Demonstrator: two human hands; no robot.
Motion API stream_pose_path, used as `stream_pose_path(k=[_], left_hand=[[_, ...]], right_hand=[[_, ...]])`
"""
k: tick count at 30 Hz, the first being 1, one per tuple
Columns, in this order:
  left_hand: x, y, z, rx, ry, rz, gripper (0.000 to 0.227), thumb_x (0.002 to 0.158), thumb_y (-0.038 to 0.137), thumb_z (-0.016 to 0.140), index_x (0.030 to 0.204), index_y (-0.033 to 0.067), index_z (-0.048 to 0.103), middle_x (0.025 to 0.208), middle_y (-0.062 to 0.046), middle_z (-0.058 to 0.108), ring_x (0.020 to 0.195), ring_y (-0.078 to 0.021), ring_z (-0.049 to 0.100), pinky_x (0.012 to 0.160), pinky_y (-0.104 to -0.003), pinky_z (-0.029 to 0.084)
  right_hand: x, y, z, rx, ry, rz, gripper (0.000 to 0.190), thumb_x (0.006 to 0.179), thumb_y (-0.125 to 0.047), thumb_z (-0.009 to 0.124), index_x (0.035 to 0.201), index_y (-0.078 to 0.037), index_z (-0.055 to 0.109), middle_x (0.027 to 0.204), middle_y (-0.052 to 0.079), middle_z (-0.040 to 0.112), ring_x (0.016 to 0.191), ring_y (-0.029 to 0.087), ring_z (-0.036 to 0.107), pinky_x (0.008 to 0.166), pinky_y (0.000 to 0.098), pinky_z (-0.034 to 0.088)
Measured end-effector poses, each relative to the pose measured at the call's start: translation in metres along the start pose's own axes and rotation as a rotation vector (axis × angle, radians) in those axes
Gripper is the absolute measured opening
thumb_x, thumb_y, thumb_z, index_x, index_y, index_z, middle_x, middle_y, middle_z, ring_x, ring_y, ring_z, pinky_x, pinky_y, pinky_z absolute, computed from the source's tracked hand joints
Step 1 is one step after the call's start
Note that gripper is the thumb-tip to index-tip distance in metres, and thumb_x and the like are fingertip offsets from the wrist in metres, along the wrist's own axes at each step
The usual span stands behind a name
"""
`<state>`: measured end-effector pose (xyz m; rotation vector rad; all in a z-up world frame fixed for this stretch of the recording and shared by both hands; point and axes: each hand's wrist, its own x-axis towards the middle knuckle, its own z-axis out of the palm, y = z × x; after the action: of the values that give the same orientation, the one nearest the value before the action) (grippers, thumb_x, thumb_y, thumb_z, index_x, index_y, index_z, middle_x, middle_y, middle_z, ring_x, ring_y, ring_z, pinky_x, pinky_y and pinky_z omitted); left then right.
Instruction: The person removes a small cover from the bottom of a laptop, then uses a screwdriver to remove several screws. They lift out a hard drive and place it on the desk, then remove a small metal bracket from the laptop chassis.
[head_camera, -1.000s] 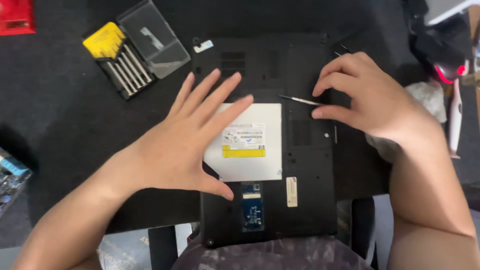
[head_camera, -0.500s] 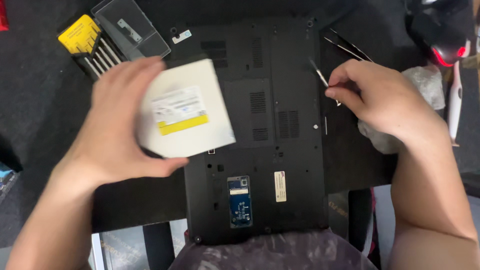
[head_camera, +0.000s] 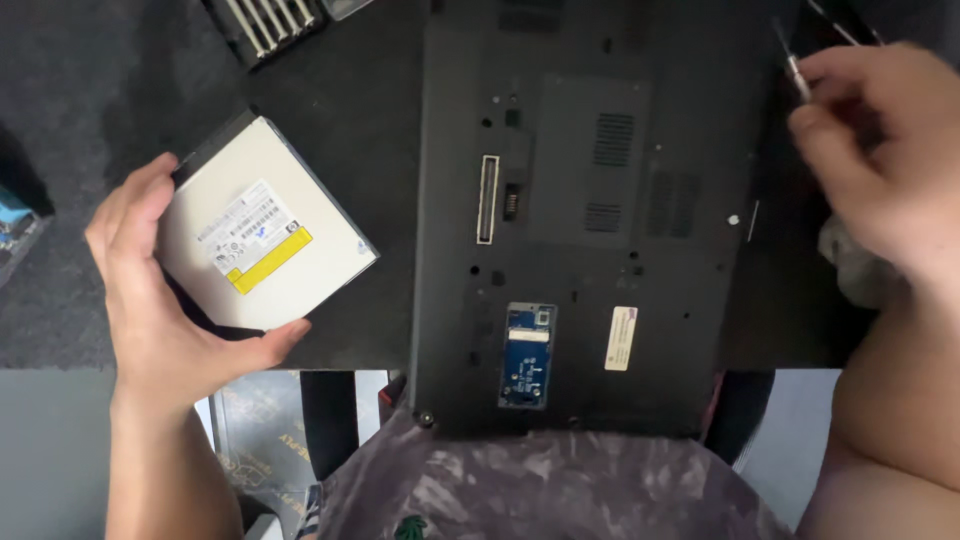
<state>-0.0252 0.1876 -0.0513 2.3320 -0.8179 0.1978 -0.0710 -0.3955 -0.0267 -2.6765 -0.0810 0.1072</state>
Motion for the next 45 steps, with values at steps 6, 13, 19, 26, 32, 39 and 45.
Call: stream_pose_path(k=[6,13,19,26,32,39,45], left_hand=[[-0.001,0.004,-0.001,0.038,-0.055,-0.043,0.124,0.085,0.046,0.099,0.176,-0.0013,0.029,0.18,-0.037,0.037,0.169,-0.0548,0.034,0.144,-0.071,0.031],[-0.005,0.006,0.007,0.077,-0.048,-0.026,0.097,0.106,0.042,0.085,0.178,0.0023,0.034,0.188,-0.035,0.033,0.179,-0.0561,0.01,0.141,-0.088,-0.001],[0.03,0.038,0.012,0.036,0.011,0.201,0.042,0.109,0.025,0.086,0.139,-0.0037,0.078,0.156,-0.03,0.068,0.164,-0.0596,0.042,0.144,-0.08,0.016],[0.091,0.064,0.022,0.002,-0.106,0.381,0.038,0.111,0.029,0.083,0.14,0.0051,0.077,0.147,-0.016,0.077,0.152,-0.0496,0.061,0.137,-0.078,0.029],[0.134,0.023,-0.006,0.025,0.05,0.271,0.007,0.121,-0.001,0.079,0.124,-0.0043,0.084,0.121,-0.018,0.085,0.126,-0.0434,0.078,0.119,-0.059,0.054],[0.202,-0.062,0.026,0.235,0.097,0.284,0.002,0.118,0.0,0.089,0.117,0.0012,0.09,0.118,-0.012,0.09,0.108,-0.0353,0.082,0.096,-0.05,0.058],[0.242,-0.087,0.06,0.347,0.04,0.247,0.004,0.111,0.009,0.089,0.109,0.0113,0.092,0.111,-0.006,0.085,0.108,-0.0348,0.076,0.093,-0.054,0.054]], right_hand=[[-0.023,-0.003,-0.006,-0.057,0.139,-0.266,0.025,0.149,0.019,0.071,0.168,0.026,0.086,0.156,0.04,0.061,0.134,0.045,0.061,0.117,0.0497,0.051],[-0.031,-0.042,-0.014,-0.006,0.168,-0.279,0.022,0.135,0.02,0.081,0.156,0.023,0.087,0.148,0.037,0.06,0.136,0.044,0.063,0.115,0.0477,0.053],[-0.033,-0.039,-0.019,0.045,0.246,-0.256,0.014,0.138,0.017,0.087,0.152,0.02,0.087,0.139,0.031,0.062,0.135,0.043,0.064,0.118,0.0479,0.053],[-0.032,-0.036,-0.017,0.088,0.31,-0.178,0.009,0.141,0.01,0.083,0.144,0.017,0.088,0.122,0.028,0.069,0.116,0.039,0.067,0.106,0.0459,0.05],[-0.02,0.033,0.009,0.145,0.366,-0.091,0.008,0.15,0.012,0.078,0.144,0.013,0.082,0.122,0.021,0.061,0.116,0.033,0.061,0.104,0.0409,0.042],[-0.002,0.051,0.028,0.084,0.334,0.027,0.003,0.143,0.003,0.083,0.141,0.005,0.084,0.126,0.017,0.074,0.115,0.029,0.067,0.104,0.0404,0.049],[0.004,0.039,0.029,0.089,0.328,0.078,0.002,0.134,-0.001,0.086,0.135,-0.001,0.084,0.125,0.011,0.078,0.109,0.02,0.067,0.1,0.0338,0.049]])
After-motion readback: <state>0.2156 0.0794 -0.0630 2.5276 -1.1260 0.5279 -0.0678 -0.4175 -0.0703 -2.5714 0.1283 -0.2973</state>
